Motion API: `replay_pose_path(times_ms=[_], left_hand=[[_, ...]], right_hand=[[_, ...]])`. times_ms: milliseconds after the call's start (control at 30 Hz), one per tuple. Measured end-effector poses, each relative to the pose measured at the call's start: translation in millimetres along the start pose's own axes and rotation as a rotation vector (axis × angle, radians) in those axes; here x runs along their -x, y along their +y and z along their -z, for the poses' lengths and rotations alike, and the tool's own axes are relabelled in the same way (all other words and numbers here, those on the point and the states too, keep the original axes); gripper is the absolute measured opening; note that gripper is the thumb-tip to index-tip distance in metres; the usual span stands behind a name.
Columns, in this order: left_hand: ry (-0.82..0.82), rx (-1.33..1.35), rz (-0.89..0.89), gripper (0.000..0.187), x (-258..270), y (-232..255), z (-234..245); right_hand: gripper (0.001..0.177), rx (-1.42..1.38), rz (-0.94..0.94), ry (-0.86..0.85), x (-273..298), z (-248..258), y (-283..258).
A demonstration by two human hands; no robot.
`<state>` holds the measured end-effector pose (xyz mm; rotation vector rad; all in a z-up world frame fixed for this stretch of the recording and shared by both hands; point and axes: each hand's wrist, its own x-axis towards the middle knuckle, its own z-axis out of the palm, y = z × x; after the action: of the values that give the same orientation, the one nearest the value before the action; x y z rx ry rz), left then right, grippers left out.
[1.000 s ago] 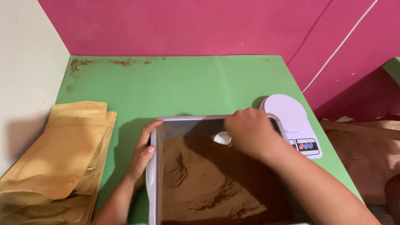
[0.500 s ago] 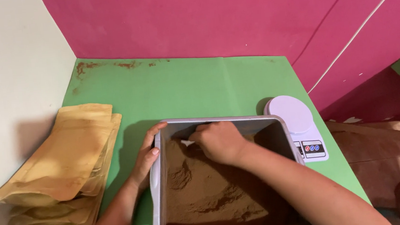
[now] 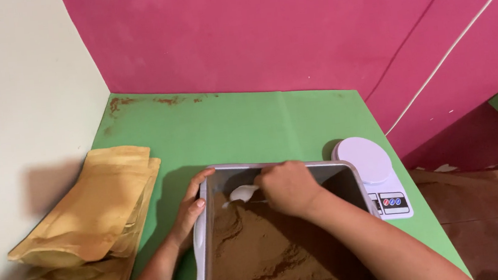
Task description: Stirring and leveling finely ground coffee in a metal tray using a plastic spoon, likely as part of a packaging or quality control process.
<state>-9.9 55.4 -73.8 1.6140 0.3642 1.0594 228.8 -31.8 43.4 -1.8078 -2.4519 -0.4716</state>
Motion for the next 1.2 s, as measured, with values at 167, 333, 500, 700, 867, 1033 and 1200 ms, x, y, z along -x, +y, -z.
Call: replay_pose_path(times_ms=[167,333,500,700,867,1033,1200], left_hand=[[-0.005,0.000,0.002,0.079,-2,15,-2],[0.026,0.028,0.030,0.080,2,29,-9],[-0.004,0.023,0.019,0.078,-1,16,-3],[-0.008,0.035,0.013,0.078,-1,25,-8],[-0.012,0.056,0.014,0.079,0,21,-5],[-0.007,0.053,0.002,0.079,-1,17,-4],[-0.024,0.036,-0.003,0.079,-3,11,-1]], right_hand=[[0.014,-0.097,-0.047,-0.183,10,28,10],[0.013,0.215,-0.080,-0.097,32,-6,10],[0.015,0.296,-0.091,-0.103,40,16,13],[0.019,0.284,-0.105,-0.123,39,-14,31],[0.020,0.149,-0.075,-0.121,14,-5,-4],[0.021,0.032,-0.071,-0.107,-4,-7,-30],[0.015,0.041,0.071,0.067,-12,-16,-27]])
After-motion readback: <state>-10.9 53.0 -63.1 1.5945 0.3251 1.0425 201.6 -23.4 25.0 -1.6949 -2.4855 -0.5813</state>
